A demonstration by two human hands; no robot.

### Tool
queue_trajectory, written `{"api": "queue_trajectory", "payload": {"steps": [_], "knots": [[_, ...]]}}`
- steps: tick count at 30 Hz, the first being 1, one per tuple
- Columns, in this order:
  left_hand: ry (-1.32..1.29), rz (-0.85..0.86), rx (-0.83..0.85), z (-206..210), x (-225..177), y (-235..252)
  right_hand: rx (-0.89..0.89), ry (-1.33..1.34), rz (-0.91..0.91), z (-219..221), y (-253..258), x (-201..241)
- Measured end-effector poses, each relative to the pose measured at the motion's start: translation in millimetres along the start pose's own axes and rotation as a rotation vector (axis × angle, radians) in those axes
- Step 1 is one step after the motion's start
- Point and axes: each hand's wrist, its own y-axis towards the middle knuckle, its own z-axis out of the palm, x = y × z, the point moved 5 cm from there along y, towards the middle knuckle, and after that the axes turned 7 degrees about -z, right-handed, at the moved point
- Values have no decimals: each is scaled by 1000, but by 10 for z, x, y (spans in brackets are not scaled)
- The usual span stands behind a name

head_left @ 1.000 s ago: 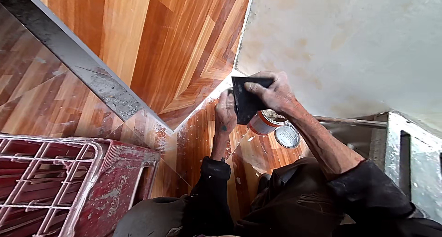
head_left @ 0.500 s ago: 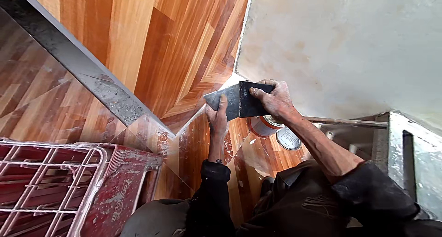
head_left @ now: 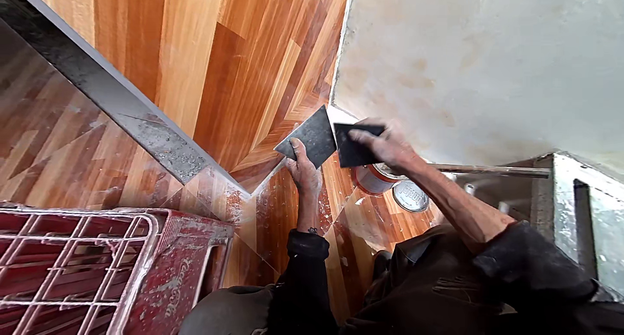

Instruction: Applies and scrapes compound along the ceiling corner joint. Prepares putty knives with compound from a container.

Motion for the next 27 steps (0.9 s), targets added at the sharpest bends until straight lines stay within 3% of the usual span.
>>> {"api": "queue_trajectory", "payload": {"steps": [3,6,12,15,18,23,27], "knots": [[-105,-25,-97,-114,-61,86,-296,321,249,-215,141,-259],[-319,-101,-69,-99,22,129,-400,541,312,-178,116,-345],[-403,-247,206,452,219,-202,-196,675,340,143,44,-183],[-247,-148,154,437,169,-199,-179,567,469,258,-14,-130],[-95,-9,45,291,136,-93,-215,384,470,239,-65,-135],[-3,110,-44,235,115,-76,-190,386,550,333,-101,-129],[34,169,11,264,86,-107,-205,360,424,339,-82,-97]]}}
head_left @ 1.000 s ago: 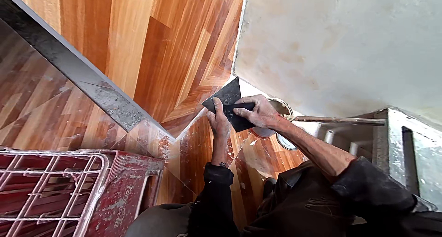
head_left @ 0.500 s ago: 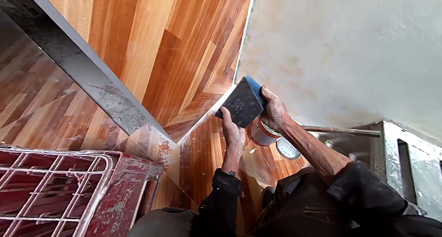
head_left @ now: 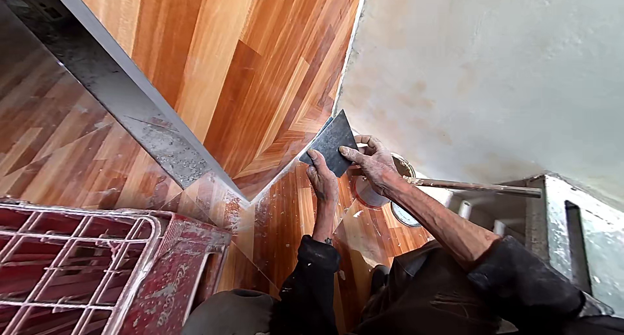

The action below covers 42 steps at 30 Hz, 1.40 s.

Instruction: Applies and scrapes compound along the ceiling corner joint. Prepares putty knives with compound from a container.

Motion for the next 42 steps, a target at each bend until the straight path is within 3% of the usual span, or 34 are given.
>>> {"api": "queue_trajectory", "payload": {"steps": [7,12,18,22,26,28,32,34,42], "knots": [[168,13,-77,-71,-9,46,-15,-230,-318,-65,-15,100],[87,126,249,-153,8,163,176,-41,-243,-152,-16,303],[427,225,101,-342,-55,312,-113,-356,-571,-572,-45,631],[394,187,74,-284,-48,283,17,-706,-843,-206,-220,553],[232,168,218,-173,-120,211,126,-815,-1080,226,-265,425],[99,128,293,-186,-114,211,186,-841,-1130,311,-290,381],[-32,-147,397,-296,-45,226,290,-981,-1090,343,-287,303],[3,-194,449,-325,-31,229,329,-1021,-1065,345,-294,250],[-191,-333,524,-346,-20,132,376,-1048,-1278,363,-341,186]]}}
